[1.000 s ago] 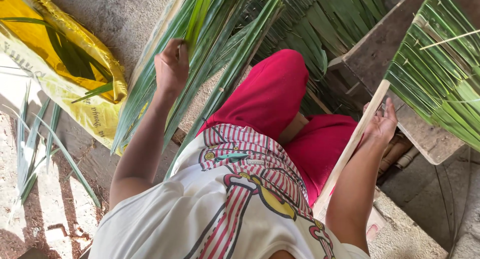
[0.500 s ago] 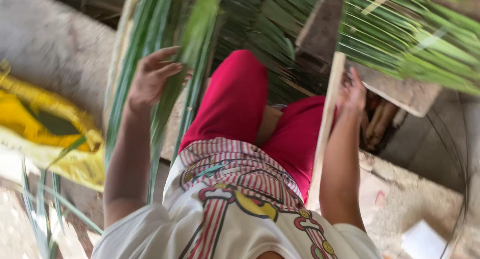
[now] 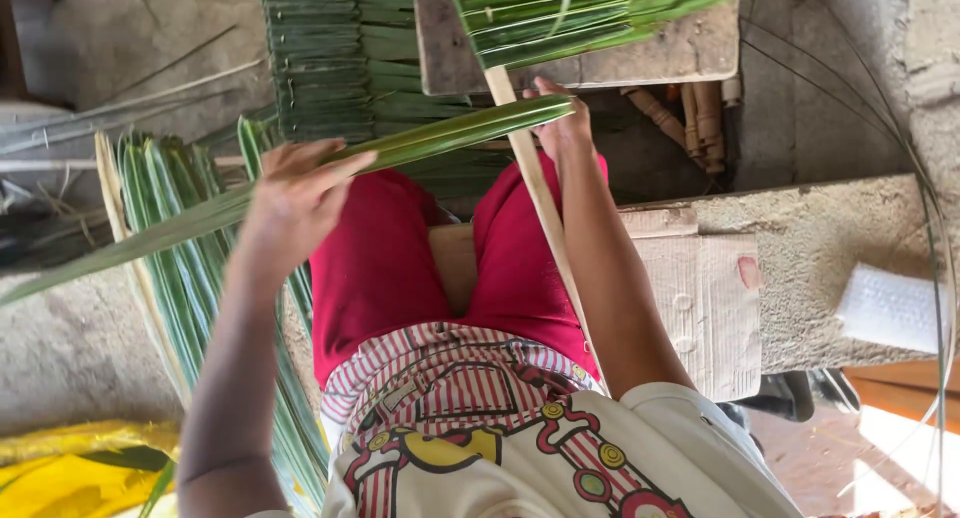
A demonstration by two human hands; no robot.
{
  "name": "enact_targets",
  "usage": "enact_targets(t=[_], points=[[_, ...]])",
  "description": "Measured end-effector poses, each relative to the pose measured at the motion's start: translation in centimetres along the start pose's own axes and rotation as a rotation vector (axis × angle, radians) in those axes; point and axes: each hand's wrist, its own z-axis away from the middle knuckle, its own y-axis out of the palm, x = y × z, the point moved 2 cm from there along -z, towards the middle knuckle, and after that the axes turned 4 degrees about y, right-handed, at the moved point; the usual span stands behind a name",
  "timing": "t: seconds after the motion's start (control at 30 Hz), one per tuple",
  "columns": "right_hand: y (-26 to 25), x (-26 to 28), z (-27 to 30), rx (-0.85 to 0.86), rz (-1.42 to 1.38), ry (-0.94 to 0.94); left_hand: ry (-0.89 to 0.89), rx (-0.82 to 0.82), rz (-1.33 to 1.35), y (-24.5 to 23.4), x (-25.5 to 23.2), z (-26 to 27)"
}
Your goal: The person is weaving palm leaves onto a wooden slat to create a thatched panel for roofing or siding.
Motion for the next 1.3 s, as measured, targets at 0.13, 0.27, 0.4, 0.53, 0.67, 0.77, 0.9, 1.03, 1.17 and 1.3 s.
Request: enact_targets(t=[0.13,0.27,0.4,0.53,0.67,0.77,0.9,1.03,1.17,1.3], points=[[-3.1,-1.5,-4.2,0.032,0.017,0.037,0.102,-0.197,0.106,9.1,-0.3,-6.0],[-2.2,-1.5,-3.6,-0.014,-0.039,0.028,-0.033,-0.064,0.077,19.7,1.3,-8.9],[-0.9,-0.6,-1.1,0.042,-0.037,0.002,-0.082,0.001,0.018,23.7,2.1,-10.8],[0.8,1.4,3.0,0.126,-0.108,0.031,-0.078,0.062,-0.007,23.8,2.5,-11.0],[2.0,1.7,3.9,0.168,-0.084,-0.026,-0.079,0.095,-0.001,24.3,3.0,-10.8],[2.4,0.8,3.0,0.128,-0.012,-0.065,-0.108,0.095,0.005,23.9,2.7,-11.0],[2.4,0.3,1.9,0.071,-0.013,-0.084,-0.122,0.103,-0.027,23.5,2.2,-11.0],[2.4,0.5,1.8,0.036,0.011,-0.102,0.065,-0.167,-0.214,20.2,-0.8,-11.8],[2.2,0.3,1.3,0.008,0.032,-0.092,0.081,-0.346,-0.343,23.7,0.5,-10.4],[2.4,0.4,1.6,-0.015,0.036,-0.065,-0.183,-0.207,-0.435,27.4,1.3,-9.0]])
